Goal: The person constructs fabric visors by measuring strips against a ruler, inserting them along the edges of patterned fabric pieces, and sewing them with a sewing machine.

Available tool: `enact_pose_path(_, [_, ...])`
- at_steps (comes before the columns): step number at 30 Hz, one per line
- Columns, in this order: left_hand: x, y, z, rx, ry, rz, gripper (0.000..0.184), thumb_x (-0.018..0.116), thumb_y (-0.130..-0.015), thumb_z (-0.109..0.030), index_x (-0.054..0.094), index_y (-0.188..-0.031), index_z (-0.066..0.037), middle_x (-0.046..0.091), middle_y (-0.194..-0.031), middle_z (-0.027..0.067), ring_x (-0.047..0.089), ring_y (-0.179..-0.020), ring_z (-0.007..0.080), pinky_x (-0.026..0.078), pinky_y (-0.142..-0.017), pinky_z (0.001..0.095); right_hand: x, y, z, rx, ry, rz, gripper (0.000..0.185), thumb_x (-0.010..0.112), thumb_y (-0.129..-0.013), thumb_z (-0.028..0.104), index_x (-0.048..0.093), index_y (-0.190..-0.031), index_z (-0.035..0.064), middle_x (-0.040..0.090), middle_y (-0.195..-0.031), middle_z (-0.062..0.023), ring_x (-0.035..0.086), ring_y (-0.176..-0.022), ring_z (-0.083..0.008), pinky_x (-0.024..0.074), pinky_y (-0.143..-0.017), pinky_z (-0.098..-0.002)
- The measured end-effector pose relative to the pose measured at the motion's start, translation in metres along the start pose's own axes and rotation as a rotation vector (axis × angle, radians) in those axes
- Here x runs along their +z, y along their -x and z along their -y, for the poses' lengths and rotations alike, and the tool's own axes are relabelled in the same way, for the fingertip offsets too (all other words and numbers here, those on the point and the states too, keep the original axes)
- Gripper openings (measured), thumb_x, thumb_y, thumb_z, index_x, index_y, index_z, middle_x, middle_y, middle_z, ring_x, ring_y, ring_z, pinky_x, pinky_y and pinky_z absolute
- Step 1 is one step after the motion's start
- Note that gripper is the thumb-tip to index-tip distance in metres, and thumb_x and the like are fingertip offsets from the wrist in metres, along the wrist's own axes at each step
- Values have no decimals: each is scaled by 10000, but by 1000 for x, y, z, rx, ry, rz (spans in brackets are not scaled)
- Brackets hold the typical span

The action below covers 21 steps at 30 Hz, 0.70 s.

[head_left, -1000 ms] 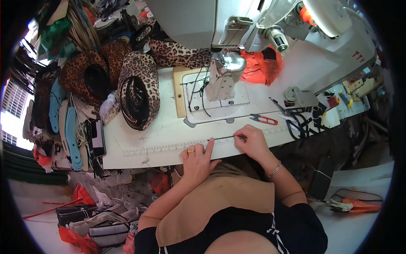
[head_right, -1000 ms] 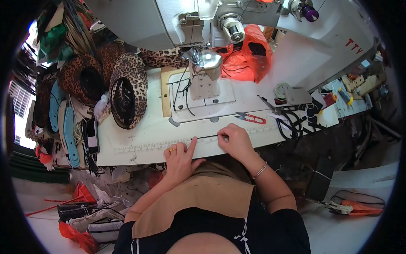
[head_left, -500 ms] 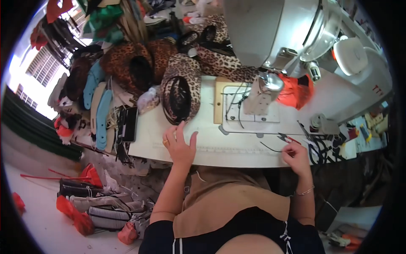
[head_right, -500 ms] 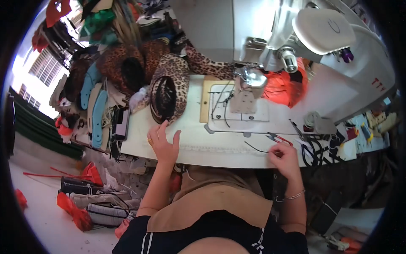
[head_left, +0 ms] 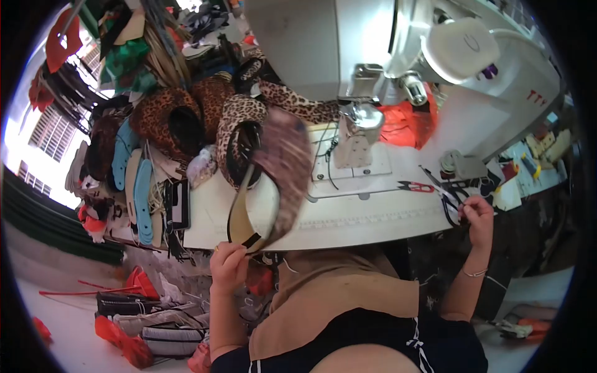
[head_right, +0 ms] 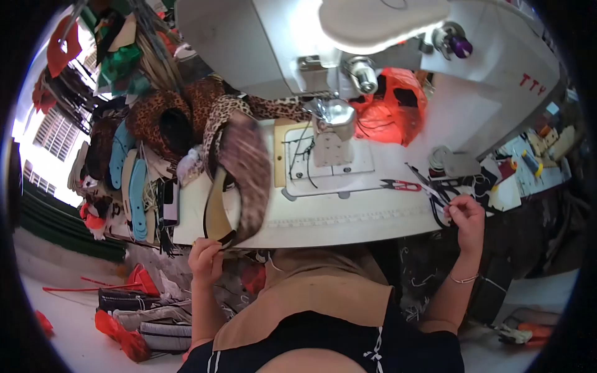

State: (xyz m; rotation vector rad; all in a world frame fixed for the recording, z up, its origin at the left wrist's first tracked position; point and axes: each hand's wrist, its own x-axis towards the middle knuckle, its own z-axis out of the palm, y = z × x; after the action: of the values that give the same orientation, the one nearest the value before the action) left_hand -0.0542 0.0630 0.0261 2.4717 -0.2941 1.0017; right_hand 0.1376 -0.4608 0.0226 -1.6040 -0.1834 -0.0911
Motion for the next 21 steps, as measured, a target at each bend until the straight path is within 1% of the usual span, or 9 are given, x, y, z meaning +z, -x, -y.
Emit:
enact_pose_path(3, [4, -21, -6, 35, -59, 250, 190, 702, -664, -28, 650, -841, -72, 630, -842, 66, 598, -734, 274, 489, -640, 347, 9, 2, 7, -54, 5, 38, 47, 588, -827, 12, 600, -872, 14, 622, -799, -55, 588, -723, -118, 476, -686, -247])
enact_pose_path(6, [26, -51, -14, 121, -200, 218, 200, 701, -652, -45, 651, -842, -84, 637, -853, 42, 601, -745, 267, 487, -659, 360, 36, 5, 5, -33, 48, 116, 51, 592, -799, -18, 616, -840, 1, 605, -818, -45, 587, -748, -113, 470, -685, -236])
enact_pose_path(9, [48, -76, -28, 251, -122, 132, 137, 652, -730, -66, 664, -865, -84, 642, -867, 44, 610, -796, 289, 488, -686, 374, 73, 14, 7, -35, 152, 202, 68, 642, -764, -30, 633, -821, 6, 590, -802, -17, 578, -735, -90, 458, -670, -210])
enact_pose_path(11, [74, -79, -33, -29, 0, 423, 118, 606, -805, -107, 674, -899, -86, 642, -878, 62, 615, -848, 281, 492, -706, 367, 100, 19, 7, -55, 151, 296, 55, 648, -763, -21, 640, -814, 0, 607, -806, -35, 594, -769, -97, 478, -694, -227])
enact_pose_path(12, [88, -82, -35, -172, 62, 567, 127, 583, -842, -127, 679, -915, -87, 642, -884, 71, 618, -873, 277, 494, -717, 364, 109, 19, 6, -83, 202, 347, 79, 657, -733, -16, 649, -807, 10, 613, -813, -71, 617, -792, -162, 502, -733, -282])
enact_pose_path(14, [120, -94, -30, -506, 488, 787, 176, 529, -918, -173, 658, -950, -58, 652, -882, 94, 617, -843, 281, 491, -733, 366, 132, 15, 8, -339, 324, 364, 102, 675, -707, 0, 652, -803, 24, 611, -830, -74, 615, -830, -213, 502, -768, -325])
enact_pose_path(17, [177, -89, -10, -1383, 1458, 657, 218, 531, -955, -261, 616, -965, -60, 654, -841, 72, 621, -774, 188, 493, -677, 316, 167, 8, 6, -580, 395, 385, 133, 700, -671, 27, 653, -794, 46, 605, -866, -72, 598, -912, -283, 492, -824, -380])
enact_pose_path(18, [178, -90, -10, -1419, 1641, 651, 214, 541, -960, -280, 588, -920, -75, 648, -822, 52, 599, -676, 178, 488, -639, 296, 177, 6, 5, -629, 398, 390, 142, 708, -659, 37, 654, -790, 54, 602, -879, -70, 590, -944, -305, 486, -843, -397])
enact_pose_path(21, [167, -97, -28, -1418, 1473, 650, 207, 551, -958, -282, 583, -892, -89, 648, -817, 50, 601, -671, 166, 488, -637, 279, 196, 2, 6, -729, 467, 328, 146, 713, -655, 42, 648, -784, 61, 594, -936, -65, 565, -1027, -316, 476, -869, -403])
